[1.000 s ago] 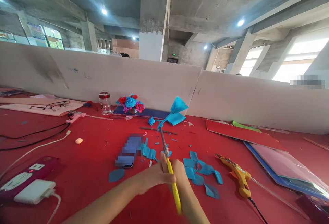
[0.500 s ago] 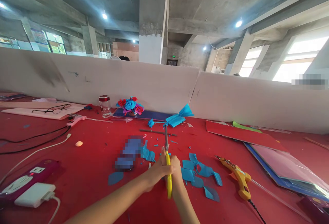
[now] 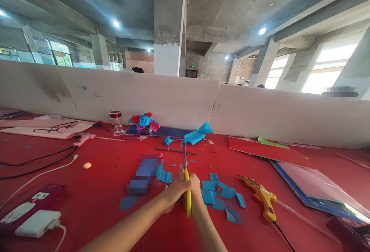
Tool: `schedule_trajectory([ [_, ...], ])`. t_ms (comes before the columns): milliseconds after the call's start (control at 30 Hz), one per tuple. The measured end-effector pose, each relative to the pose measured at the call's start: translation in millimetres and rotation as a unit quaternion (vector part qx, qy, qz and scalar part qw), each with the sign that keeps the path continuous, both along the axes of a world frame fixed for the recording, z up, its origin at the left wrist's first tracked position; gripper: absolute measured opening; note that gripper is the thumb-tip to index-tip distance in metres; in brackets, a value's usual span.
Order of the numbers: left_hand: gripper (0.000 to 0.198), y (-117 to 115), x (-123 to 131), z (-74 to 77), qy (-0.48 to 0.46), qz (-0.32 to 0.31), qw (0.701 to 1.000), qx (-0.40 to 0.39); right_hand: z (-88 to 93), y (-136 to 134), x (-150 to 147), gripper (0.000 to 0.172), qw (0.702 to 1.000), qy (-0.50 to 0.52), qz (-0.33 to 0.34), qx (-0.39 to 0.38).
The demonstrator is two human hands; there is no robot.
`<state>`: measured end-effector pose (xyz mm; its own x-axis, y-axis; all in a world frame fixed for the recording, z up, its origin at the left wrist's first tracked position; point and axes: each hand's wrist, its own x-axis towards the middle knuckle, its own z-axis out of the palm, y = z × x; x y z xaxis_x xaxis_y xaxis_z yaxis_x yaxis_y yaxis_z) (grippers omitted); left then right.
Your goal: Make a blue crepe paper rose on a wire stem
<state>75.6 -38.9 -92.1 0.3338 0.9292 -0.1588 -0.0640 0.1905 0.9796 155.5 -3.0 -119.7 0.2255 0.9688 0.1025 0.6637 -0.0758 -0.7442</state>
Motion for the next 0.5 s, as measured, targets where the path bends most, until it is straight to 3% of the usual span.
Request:
schedule_trajectory([
  [100, 0.046, 7, -11, 10.5, 0.037, -0.005, 0.999, 0.033, 14.4, -8, 2, 0.037, 0.997, -0.060, 0.004, -0.043],
  [167, 0.063, 17, -24, 26.8, 0.089, 0.098, 0.985, 0.114, 23.1, -16, 6, 0.037, 0.993, -0.096, 0.008, -0.063],
  [200, 0.065, 23, -31, 36.9, 0.113, 0.166, 0.959, 0.197, 26.3, -19, 8, 0.041, 0.991, -0.112, 0.005, -0.074],
  [267, 0.057, 35, -44, 57.6, 0.174, 0.241, 0.868, 0.397, 30.5, -27, 12, 0.045, 0.986, -0.138, -0.003, -0.088],
  [333, 0.039, 44, -53, 73.6, 0.256, 0.213, 0.796, 0.505, 33.4, -35, 14, 0.045, 0.981, -0.166, -0.012, -0.101],
  [367, 0.031, 46, -56, 78.6, 0.299, 0.185, 0.778, 0.521, 35.2, -40, 15, 0.044, 0.977, -0.185, -0.014, -0.105],
  [500, 0.011, 45, -54, 78.0, 0.375, 0.163, 0.772, 0.487, 46.0, -59, 13, 0.029, 0.959, -0.260, -0.008, -0.109],
])
